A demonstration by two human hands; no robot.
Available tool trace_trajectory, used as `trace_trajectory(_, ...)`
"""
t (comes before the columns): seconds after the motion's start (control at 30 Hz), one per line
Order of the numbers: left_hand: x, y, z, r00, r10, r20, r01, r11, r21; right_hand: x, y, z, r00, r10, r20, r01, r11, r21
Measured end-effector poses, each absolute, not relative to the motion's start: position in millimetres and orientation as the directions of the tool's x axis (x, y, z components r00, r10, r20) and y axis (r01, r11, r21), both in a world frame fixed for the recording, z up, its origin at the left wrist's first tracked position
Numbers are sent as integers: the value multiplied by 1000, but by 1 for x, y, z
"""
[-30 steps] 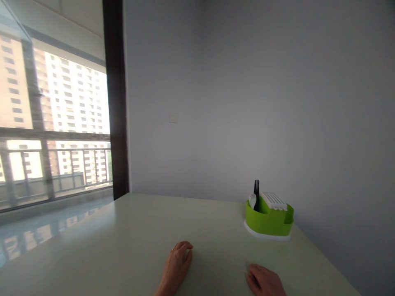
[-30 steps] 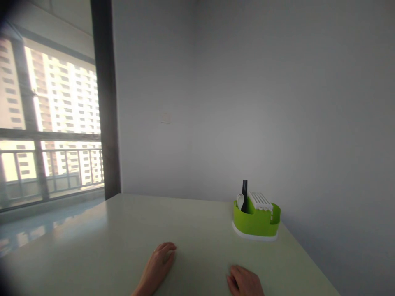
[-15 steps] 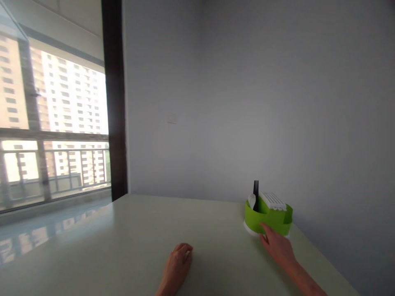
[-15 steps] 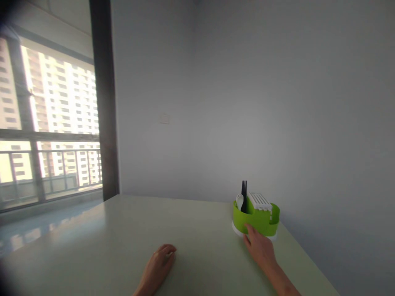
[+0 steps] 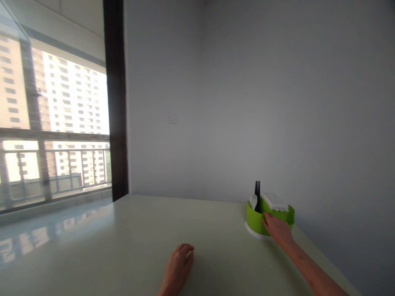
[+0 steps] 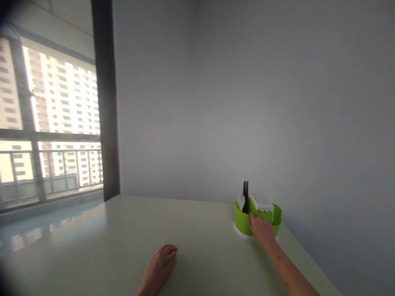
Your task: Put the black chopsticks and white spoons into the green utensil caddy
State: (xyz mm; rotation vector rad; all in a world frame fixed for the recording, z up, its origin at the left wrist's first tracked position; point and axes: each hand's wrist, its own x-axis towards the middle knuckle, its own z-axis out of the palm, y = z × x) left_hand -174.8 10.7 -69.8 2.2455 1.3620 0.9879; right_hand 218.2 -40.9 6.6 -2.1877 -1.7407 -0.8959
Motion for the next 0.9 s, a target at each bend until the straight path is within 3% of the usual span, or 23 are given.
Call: trace_trajectory(0.9,-174,10,-66,308,878,366,637,-476,606,175,-61,10,60,797,601,942,-245,231)
